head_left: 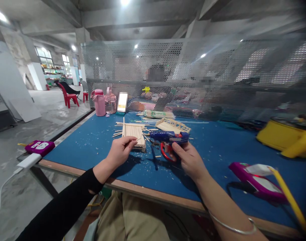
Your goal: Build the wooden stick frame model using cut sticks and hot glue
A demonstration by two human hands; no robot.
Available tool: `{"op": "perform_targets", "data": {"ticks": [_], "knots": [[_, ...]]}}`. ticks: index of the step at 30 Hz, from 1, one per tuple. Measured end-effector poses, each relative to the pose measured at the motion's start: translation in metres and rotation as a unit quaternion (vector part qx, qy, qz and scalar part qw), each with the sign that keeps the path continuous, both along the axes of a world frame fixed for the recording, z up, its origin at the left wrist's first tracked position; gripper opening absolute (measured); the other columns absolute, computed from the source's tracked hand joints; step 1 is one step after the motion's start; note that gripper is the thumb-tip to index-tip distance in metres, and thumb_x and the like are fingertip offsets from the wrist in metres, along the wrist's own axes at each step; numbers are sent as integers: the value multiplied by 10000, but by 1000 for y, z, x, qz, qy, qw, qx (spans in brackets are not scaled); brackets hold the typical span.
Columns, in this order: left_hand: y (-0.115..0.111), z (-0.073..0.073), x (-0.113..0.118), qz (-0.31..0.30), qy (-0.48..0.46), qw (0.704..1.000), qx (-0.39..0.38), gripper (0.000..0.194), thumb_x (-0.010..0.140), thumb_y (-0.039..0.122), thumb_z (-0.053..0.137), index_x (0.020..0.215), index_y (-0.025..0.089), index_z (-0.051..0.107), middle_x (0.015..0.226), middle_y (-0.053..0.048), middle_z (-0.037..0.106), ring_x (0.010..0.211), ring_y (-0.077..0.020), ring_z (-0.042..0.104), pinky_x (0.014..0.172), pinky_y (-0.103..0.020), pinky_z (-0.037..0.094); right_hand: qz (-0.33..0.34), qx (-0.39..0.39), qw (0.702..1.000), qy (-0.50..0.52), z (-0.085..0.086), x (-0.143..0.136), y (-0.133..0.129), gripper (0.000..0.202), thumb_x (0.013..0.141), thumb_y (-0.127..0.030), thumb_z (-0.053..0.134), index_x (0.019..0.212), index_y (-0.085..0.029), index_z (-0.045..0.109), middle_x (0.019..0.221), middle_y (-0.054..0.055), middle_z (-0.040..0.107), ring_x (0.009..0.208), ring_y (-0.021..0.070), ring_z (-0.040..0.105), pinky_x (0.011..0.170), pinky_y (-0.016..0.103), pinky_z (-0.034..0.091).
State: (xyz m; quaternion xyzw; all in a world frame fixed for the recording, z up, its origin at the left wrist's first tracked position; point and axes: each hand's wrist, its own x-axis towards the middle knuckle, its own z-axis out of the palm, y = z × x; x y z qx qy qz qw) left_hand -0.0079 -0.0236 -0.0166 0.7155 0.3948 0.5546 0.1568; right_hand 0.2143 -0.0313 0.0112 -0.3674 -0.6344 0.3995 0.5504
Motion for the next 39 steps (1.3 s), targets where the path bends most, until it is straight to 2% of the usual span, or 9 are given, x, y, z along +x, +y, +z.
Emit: {"op": "perform_targets", "data": {"ticks": [6, 10, 14, 20, 22, 24, 27, 31, 39], "knots": [[-2, 3, 3, -5, 32, 999, -24, 225, 861, 221, 413, 963, 146, 599, 749, -49, 638, 683, -142, 567, 648, -250, 430, -45, 24, 998, 39, 4, 2, 1, 367, 708, -539, 611, 730, -176, 563, 622, 8, 600, 391, 62, 395, 405, 234, 334], [-2, 8, 8, -47, -9, 996, -72, 189, 843, 253, 454, 863, 149, 611, 696, -31, 621, 626, -138, 557, 596, -242, 429, -59, 28, 996, 59, 5, 4, 1, 356, 735, -536, 580, 748, -181, 552, 531, -19, 537, 388, 77, 384, 395, 236, 316], [-1, 22, 15, -8, -10, 1000, -3, 97, 759, 213, 588, 750, 166, 672, 803, -55, 642, 766, -158, 584, 701, -264, 443, -52, 13, 996, 65, 5, 4, 0, 364, 745, -539, 566, 743, -175, 556, 487, -28, 502, 385, 81, 367, 383, 235, 286], [6, 41, 17, 40, -17, 998, 37, 91, 729, 188, 633, 748, 209, 719, 764, -51, 701, 700, -154, 613, 676, -268, 455, -45, 4, 995, 91, 4, 4, 1, 379, 718, -545, 599, 775, -170, 573, 426, -46, 465, 381, 82, 363, 380, 228, 267], [11, 46, 17, 58, -63, 996, 14, 86, 707, 195, 648, 745, 204, 724, 761, -51, 710, 703, -160, 621, 691, -281, 457, -42, 5, 994, 97, 3, 4, 2, 374, 720, -536, 604, 770, -166, 580, 471, -31, 512, 386, 73, 371, 387, 227, 280], [16, 48, 19, 50, -148, 986, -63, 102, 688, 227, 659, 750, 179, 725, 702, -45, 702, 642, -149, 612, 658, -283, 468, -38, 8, 994, 102, 2, 4, 3, 366, 719, -525, 613, 752, -162, 583, 565, -5, 580, 393, 60, 384, 402, 226, 303], [23, 48, 24, -7, -292, 939, -182, 158, 637, 259, 693, 729, 132, 716, 611, -27, 666, 572, -117, 591, 629, -269, 489, -34, 9, 994, 108, 1, 3, 4, 361, 715, -520, 621, 753, -163, 582, 655, 14, 625, 399, 49, 394, 414, 223, 320], [26, 46, 29, -41, -389, 898, -202, 196, 577, 251, 732, 721, 120, 709, 613, -15, 659, 592, -89, 597, 660, -242, 502, -37, 4, 994, 104, 1, 4, 2, 368, 712, -526, 621, 751, -163, 576, 660, 17, 632, 399, 49, 396, 411, 223, 321], [16, 50, 22, 1, -307, 938, -159, 226, 654, 266, 676, 830, 125, 686, 662, -22, 647, 573, -90, 593, 451, -160, 425, -43, -3, 994, 99, 3, 2, 1, 387, 694, -542, 629, 753, -165, 567, 674, 23, 645, 397, 52, 396, 407, 228, 322]]}}
